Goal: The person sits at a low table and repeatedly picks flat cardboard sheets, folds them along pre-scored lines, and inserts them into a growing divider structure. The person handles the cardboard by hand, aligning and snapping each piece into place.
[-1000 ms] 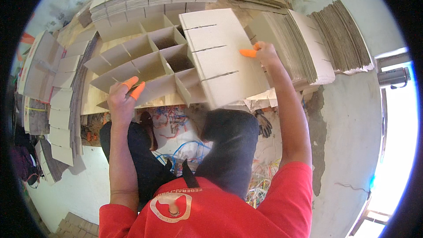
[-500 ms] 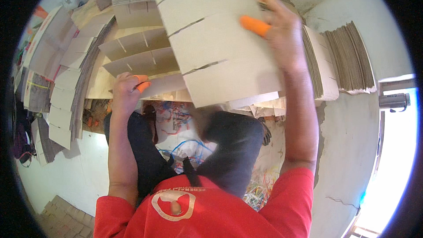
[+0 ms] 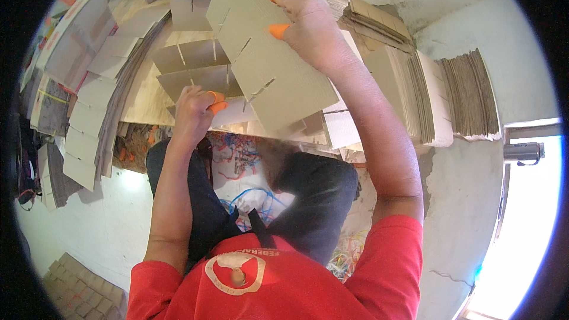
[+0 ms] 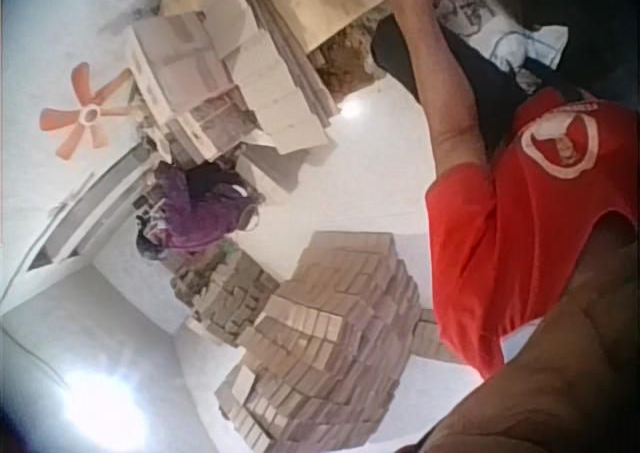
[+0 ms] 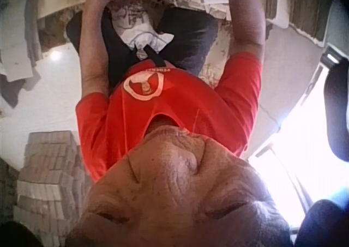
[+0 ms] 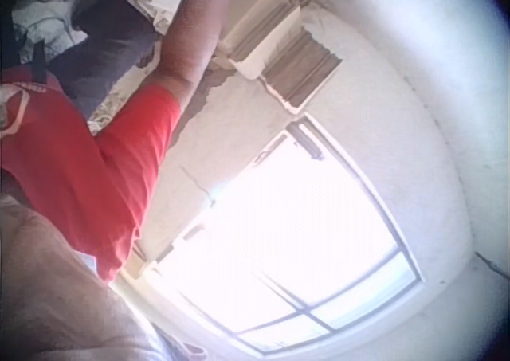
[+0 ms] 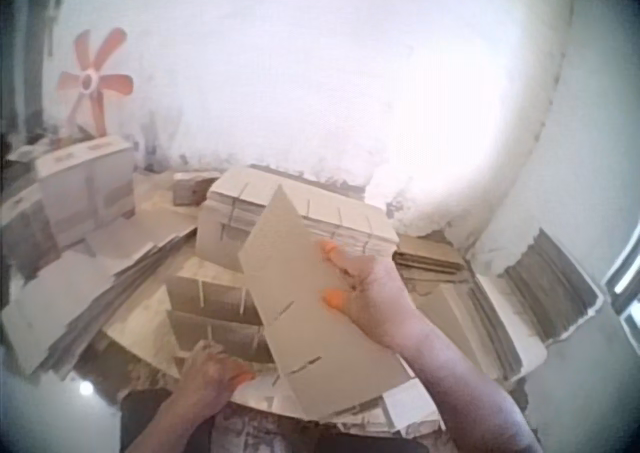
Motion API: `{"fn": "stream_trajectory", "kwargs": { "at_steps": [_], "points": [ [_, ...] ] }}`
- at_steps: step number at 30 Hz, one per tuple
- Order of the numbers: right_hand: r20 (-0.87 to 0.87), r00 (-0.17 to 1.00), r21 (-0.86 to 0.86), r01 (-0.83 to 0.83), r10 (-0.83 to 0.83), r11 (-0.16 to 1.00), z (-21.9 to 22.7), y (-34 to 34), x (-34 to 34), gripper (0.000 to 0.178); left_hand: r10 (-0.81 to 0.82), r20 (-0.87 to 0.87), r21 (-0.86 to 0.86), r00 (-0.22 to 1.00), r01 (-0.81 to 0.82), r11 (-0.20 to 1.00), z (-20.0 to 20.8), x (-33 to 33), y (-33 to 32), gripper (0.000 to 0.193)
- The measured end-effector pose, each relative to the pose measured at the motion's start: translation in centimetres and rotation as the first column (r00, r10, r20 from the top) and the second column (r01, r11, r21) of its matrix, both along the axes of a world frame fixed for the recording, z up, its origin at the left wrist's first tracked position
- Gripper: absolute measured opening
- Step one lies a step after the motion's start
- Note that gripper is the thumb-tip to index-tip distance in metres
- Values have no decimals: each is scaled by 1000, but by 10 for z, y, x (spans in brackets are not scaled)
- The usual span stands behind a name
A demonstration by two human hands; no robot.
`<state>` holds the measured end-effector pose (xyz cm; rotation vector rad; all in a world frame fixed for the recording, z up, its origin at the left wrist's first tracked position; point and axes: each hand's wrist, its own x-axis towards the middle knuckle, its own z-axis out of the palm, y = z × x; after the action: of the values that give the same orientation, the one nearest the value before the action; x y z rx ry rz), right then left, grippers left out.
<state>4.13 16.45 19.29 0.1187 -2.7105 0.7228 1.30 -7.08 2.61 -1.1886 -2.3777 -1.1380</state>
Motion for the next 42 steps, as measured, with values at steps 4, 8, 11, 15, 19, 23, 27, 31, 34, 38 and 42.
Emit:
{"fn": "stream_trajectory", "kwargs": {
  "at_steps": [4, 8, 11, 15, 19, 23, 27, 31, 34, 38, 42],
  "points": [
    [-10, 1000, 27, -1, 1, 1000, 0, -1, -3, 59, 3, -2, 17, 1000, -3, 1000, 2, -1, 1, 14],
    [41, 999, 89, -21, 17, 996, 2, 2, -11, 58, 12, -6, -11, 1000, -12, 1000, 2, -1, 0, 14],
    [71, 997, 19, 27, -29, 999, 18, -5, -14, 50, -16, 18, 9, 1000, 16, 1000, 6, -1, -2, 14],
    [-117, 989, 112, -81, 94, 990, -8, 3, -24, 51, -15, 19, -5, 1000, 15, 1000, 6, 0, -2, 14],
    [14, 999, -25, -48, 48, 999, 3, -3, -20, 50, -19, 18, 2, 1000, 19, 1000, 5, 0, -4, 14],
    [-4, 997, -105, -77, 77, 992, 1, -1, -20, 51, -43, 23, 8, 999, 42, 999, 7, 0, -3, 14],
    [32, 998, 82, -59, 56, 995, -6, -2, -21, 53, -33, 30, -8, 999, 33, 999, 6, -1, -3, 15],
    [35, 996, -67, -80, 82, 995, 5, -2, -17, 53, -27, 37, 35, 999, 26, 999, 4, -1, -1, 14],
    [39, 999, 107, -39, 35, 993, 5, -8, -14, 54, -11, 60, 28, 998, 9, 1000, 6, -1, -2, 14],
    [-86, 991, -4, -103, 103, 995, -10, -3, -13, 54, -28, 43, 52, 999, 26, 998, 3, -2, 1, 15],
    [38, 999, -139, -33, 39, 990, -11, 2, -16, 52, -50, 74, 16, 996, 49, 999, 7, 0, -2, 14]
  ]
}}
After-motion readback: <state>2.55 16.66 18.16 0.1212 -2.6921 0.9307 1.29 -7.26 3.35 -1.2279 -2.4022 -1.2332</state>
